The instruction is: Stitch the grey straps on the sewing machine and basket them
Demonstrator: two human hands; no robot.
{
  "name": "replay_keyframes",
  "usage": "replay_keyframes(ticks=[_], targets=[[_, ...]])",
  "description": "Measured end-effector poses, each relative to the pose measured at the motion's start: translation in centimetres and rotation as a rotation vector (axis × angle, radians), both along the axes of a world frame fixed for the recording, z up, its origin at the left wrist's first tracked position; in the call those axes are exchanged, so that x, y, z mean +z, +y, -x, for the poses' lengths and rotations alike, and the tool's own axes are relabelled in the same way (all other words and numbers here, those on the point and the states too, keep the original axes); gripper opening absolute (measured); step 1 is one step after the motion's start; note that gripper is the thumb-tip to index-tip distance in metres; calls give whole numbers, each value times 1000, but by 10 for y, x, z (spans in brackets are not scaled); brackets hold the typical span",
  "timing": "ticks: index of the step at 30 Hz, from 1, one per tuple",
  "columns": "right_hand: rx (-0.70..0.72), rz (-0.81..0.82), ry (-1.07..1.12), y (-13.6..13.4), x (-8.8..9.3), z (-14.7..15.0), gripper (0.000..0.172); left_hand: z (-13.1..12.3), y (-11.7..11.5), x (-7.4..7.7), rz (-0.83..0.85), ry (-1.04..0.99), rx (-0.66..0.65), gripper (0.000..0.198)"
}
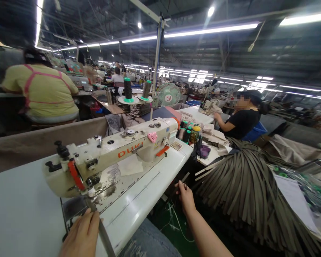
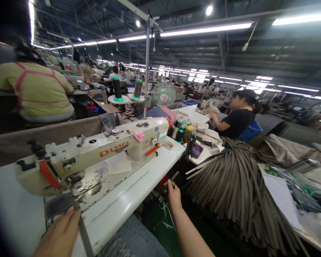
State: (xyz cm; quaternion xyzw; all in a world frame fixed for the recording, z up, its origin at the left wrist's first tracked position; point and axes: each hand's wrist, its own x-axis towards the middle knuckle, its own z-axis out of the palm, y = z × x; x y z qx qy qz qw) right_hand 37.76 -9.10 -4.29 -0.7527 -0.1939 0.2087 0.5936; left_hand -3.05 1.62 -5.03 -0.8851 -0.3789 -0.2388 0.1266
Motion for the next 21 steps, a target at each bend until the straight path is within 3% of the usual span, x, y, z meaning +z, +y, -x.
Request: replay_keyframes(ticks=[5, 9, 15, 19, 21], targets=[[182, -7, -48, 7, 24, 28, 63, -16, -13, 22, -69, 26, 120, 35], [367, 50, -73, 14, 39, 34, 60, -25, -17, 35, -33, 42, 154, 40], [619, 100, -174, 24, 68, 46, 54, -30, -17, 47, 19, 33, 172, 31], [784, 116, -193, 28, 83, 63, 68, -32, -18, 53, -3, 12, 186, 28], [829, 134, -268, 29, 85, 69, 65, -31, -19, 57, -14, -2, 190, 29]])
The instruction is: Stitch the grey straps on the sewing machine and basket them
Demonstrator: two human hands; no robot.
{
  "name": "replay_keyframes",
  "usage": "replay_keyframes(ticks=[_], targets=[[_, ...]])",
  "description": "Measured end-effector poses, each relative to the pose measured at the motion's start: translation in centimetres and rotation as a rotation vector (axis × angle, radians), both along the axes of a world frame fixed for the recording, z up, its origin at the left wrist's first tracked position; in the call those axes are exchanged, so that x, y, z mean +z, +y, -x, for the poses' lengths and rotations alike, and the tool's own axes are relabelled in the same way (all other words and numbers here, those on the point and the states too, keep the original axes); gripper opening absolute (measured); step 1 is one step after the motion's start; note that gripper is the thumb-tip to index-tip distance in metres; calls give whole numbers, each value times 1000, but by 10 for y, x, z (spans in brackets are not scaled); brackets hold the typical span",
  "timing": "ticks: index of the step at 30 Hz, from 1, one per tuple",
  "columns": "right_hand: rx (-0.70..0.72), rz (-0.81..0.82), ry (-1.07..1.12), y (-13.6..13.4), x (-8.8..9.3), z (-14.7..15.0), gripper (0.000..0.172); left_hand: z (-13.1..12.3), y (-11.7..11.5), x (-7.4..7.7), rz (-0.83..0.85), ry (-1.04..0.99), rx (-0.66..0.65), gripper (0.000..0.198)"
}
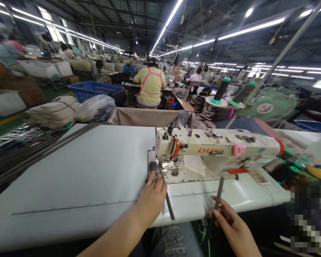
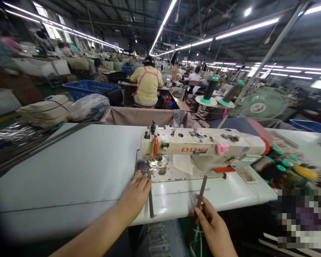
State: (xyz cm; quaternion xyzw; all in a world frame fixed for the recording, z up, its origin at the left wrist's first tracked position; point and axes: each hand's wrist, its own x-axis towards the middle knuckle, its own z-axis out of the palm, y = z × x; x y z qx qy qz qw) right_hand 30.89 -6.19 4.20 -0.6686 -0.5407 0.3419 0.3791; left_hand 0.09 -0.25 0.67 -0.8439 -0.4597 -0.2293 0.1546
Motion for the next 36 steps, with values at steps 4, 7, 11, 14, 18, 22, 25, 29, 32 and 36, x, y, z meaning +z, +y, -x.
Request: replay_keyframes(ticks=[4, 7, 11, 14, 18, 22, 25, 29, 32, 36], targets=[[56, -30, -216, 2, -2, 3, 46, 1, -1, 5, -33, -13, 16, 31], [92, -68, -294, 3, -1, 6, 45, 2, -1, 5, -35, -16, 25, 32], [151, 3, -295, 2, 3, 17, 47, 1, -1, 2, 12, -29, 43, 33], [157, 71, -235, 1, 3, 26, 50, 0, -1, 0, 52, -46, 55, 34], [148, 38, -226, 2, 0, 32, 56, 0, 1, -2, 67, -83, 54, 32], [180, -17, -262, 3, -3, 37, 58, 2, 3, -1, 80, -129, 67, 28], [201, -39, -252, 3, -5, 42, 61, 3, 3, 0, 97, -154, 65, 26], [205, -40, -243, 0, -6, 48, 65, 6, 5, -2, 159, -185, 55, 29], [217, -43, -249, -2, -6, 50, 67, 7, 9, -3, 199, -242, 63, 28], [235, -51, -262, -2, -5, 55, 63, 9, 17, -2, 252, -292, 84, 31]])
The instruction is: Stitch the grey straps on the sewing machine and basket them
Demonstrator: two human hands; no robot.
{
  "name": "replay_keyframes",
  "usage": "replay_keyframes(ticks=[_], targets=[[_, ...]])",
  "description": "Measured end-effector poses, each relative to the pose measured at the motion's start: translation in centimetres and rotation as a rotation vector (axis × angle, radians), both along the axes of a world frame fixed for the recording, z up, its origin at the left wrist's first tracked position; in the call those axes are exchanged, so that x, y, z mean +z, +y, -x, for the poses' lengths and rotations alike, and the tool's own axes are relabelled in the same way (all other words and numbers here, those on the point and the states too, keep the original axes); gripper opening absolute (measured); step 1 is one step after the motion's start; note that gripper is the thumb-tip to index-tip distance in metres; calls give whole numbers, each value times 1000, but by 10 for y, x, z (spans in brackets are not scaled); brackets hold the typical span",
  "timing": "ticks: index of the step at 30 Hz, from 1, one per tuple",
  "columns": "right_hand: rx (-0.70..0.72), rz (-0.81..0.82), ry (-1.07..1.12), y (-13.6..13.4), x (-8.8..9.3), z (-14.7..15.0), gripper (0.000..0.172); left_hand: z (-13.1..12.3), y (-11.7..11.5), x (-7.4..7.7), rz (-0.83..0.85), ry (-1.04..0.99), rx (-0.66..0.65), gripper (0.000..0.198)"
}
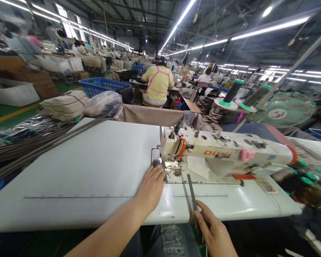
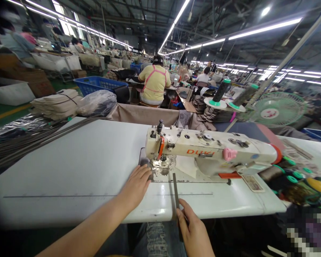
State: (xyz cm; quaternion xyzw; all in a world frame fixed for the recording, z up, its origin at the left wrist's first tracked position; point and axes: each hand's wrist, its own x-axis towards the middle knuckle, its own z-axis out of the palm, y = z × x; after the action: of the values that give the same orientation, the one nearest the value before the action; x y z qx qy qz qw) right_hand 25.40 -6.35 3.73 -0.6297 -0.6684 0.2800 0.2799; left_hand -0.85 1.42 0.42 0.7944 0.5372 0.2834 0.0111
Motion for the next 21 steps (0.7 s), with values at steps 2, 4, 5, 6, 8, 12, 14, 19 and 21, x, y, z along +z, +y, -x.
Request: replay_keyframes(ticks=[2, 4, 5, 6, 8, 12, 14, 19, 21], targets=[[10, -5, 1, 0, 1, 3, 60, 2, 4, 2, 21, -17, -3, 33], [21, -10, 4, 1, 2, 6, 58, 4, 6, 4, 39, -27, -2, 34], [26, -10, 7, 1, 2, 8, 57, 4, 7, 5, 47, -31, 1, 34], [28, -12, 10, 1, 3, 9, 56, 5, 7, 6, 57, -33, 4, 33], [33, -13, 19, 2, 3, 12, 55, 5, 7, 6, 77, -42, 10, 33], [46, 0, 21, 3, 4, 18, 53, 8, 9, 2, 93, -134, -1, 30], [49, 7, 13, 3, 5, 22, 54, 12, 15, -2, 94, -237, 12, 26], [107, 28, 5, 4, 7, 40, 56, 26, 52, -4, 195, -339, 62, 30], [132, 48, -13, 6, 8, 51, 58, 31, 72, -1, 224, -313, 54, 32]])
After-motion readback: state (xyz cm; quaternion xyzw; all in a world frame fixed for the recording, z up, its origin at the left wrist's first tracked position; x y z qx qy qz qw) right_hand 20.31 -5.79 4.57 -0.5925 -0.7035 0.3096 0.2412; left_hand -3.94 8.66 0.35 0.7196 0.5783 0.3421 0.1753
